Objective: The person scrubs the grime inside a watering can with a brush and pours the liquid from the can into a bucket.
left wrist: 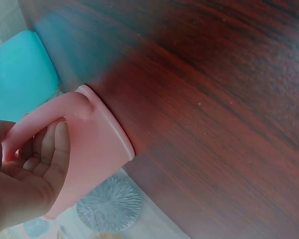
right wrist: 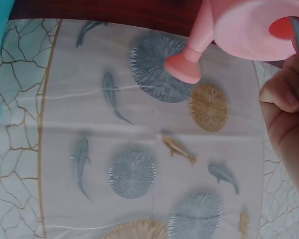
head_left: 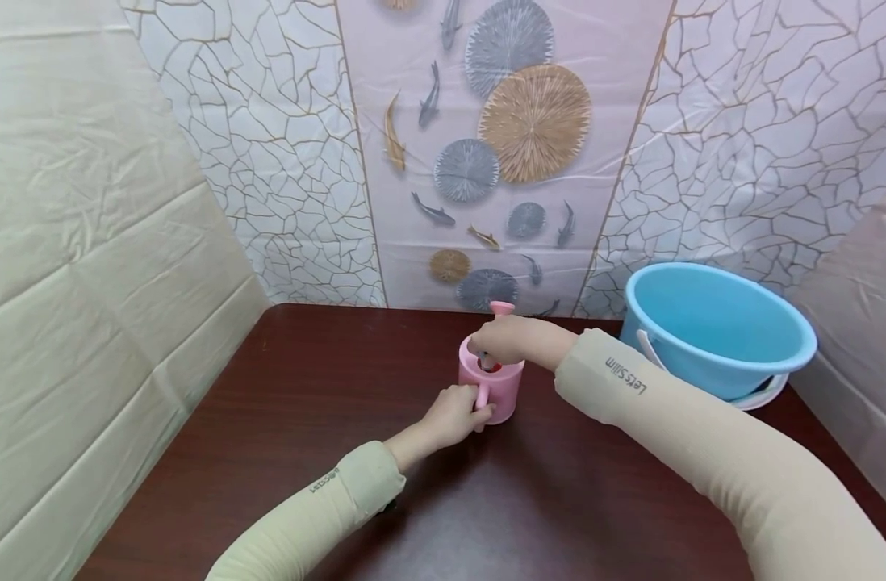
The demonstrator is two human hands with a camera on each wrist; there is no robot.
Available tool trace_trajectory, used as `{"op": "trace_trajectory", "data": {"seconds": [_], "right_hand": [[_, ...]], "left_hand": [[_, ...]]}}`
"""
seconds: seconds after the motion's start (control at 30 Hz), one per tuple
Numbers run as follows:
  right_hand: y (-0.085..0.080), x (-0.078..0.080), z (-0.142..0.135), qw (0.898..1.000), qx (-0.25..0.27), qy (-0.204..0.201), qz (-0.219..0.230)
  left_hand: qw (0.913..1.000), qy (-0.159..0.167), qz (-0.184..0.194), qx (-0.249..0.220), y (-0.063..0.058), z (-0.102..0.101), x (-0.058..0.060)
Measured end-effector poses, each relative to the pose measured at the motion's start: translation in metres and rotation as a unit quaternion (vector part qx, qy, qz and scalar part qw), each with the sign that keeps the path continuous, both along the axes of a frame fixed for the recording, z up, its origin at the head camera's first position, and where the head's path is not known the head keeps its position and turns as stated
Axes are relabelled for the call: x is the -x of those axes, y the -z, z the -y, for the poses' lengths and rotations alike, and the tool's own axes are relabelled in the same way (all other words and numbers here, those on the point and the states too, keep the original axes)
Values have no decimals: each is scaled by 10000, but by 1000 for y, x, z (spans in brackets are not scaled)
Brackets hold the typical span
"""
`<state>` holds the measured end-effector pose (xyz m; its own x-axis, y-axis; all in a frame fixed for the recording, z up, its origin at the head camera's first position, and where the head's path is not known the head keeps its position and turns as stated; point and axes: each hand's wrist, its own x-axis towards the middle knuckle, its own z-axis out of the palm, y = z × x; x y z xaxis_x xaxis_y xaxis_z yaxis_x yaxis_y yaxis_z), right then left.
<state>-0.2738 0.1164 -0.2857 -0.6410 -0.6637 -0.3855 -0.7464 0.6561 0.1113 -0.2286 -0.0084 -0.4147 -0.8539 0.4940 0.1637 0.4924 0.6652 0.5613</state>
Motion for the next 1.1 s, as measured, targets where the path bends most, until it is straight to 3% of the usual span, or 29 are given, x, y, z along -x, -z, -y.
{"op": "trace_trajectory", "data": {"seconds": [0.07, 0.17, 0.43, 0.53, 0.7, 0.87, 1.1], "right_hand": [[0, 1, 1, 9995, -158, 104, 243], [1, 1, 3, 9994, -272, 117, 201], [17, 1, 4, 9942, -332, -402, -943], [20, 1, 0, 9932, -184, -361, -1087], [25, 3, -6, 9884, 182, -628, -1374], [28, 2, -11, 9760, 424, -1057, -1855], [28, 1, -20, 9465, 901, -1796, -2525]], "left_hand": [[10000, 2, -45, 11, 0, 0, 0], [10000, 5, -75, 28, 1, -1, 0], [9998, 35, 216, -23, 3, -3, -3], [9996, 78, 249, -108, 2, -3, -3], [9999, 62, 83, -25, 2, -1, -2], [9999, 100, 19, 37, 1, 0, -1], [10000, 64, -40, 56, 2, 0, -1]]}}
